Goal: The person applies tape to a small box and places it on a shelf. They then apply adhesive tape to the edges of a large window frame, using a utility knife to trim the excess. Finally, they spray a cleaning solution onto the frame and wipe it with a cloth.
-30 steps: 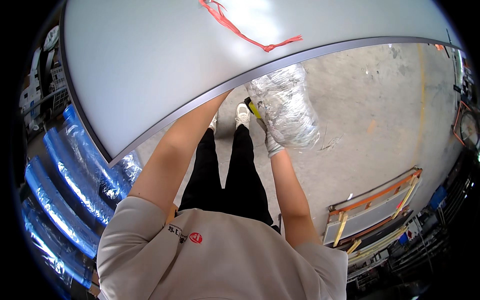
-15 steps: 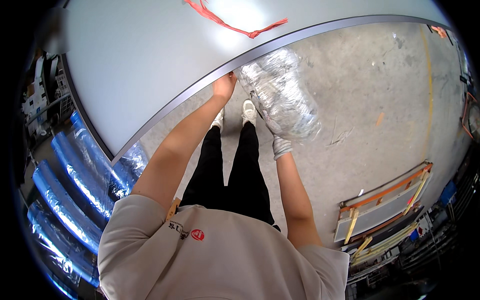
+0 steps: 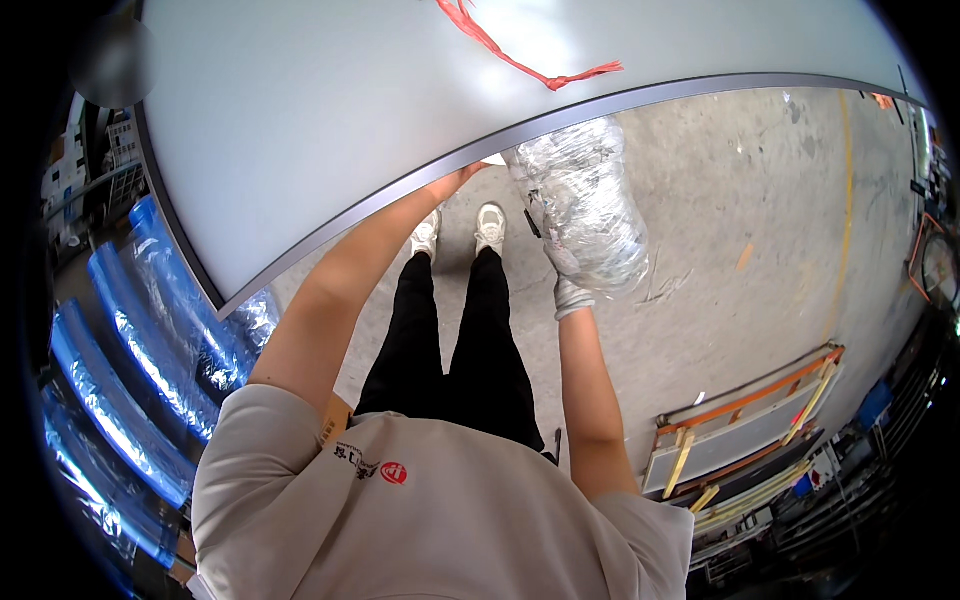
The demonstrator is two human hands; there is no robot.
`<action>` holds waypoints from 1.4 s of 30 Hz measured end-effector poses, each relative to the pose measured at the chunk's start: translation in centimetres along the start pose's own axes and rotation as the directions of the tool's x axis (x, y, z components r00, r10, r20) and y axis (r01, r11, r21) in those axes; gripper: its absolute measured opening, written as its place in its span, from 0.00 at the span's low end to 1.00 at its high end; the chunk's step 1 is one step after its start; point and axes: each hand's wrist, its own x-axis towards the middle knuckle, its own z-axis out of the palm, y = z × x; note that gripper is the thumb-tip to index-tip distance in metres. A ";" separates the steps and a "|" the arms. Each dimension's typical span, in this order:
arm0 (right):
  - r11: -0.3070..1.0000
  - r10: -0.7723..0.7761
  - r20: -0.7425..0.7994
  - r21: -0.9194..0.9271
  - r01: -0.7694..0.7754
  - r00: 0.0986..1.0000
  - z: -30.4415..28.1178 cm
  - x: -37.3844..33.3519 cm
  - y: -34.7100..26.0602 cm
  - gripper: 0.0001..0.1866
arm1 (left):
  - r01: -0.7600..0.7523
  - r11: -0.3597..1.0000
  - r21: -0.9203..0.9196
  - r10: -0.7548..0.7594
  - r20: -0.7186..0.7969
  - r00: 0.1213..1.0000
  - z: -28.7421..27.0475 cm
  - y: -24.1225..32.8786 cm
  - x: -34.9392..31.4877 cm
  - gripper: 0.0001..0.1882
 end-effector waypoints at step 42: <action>0.972 0.067 0.945 -0.133 0.191 0.319 20.6 -28.8 -20.9 0.39 | 0.264 -0.202 -0.943 0.058 0.257 0.965 -18.1 17.0 -32.3 0.20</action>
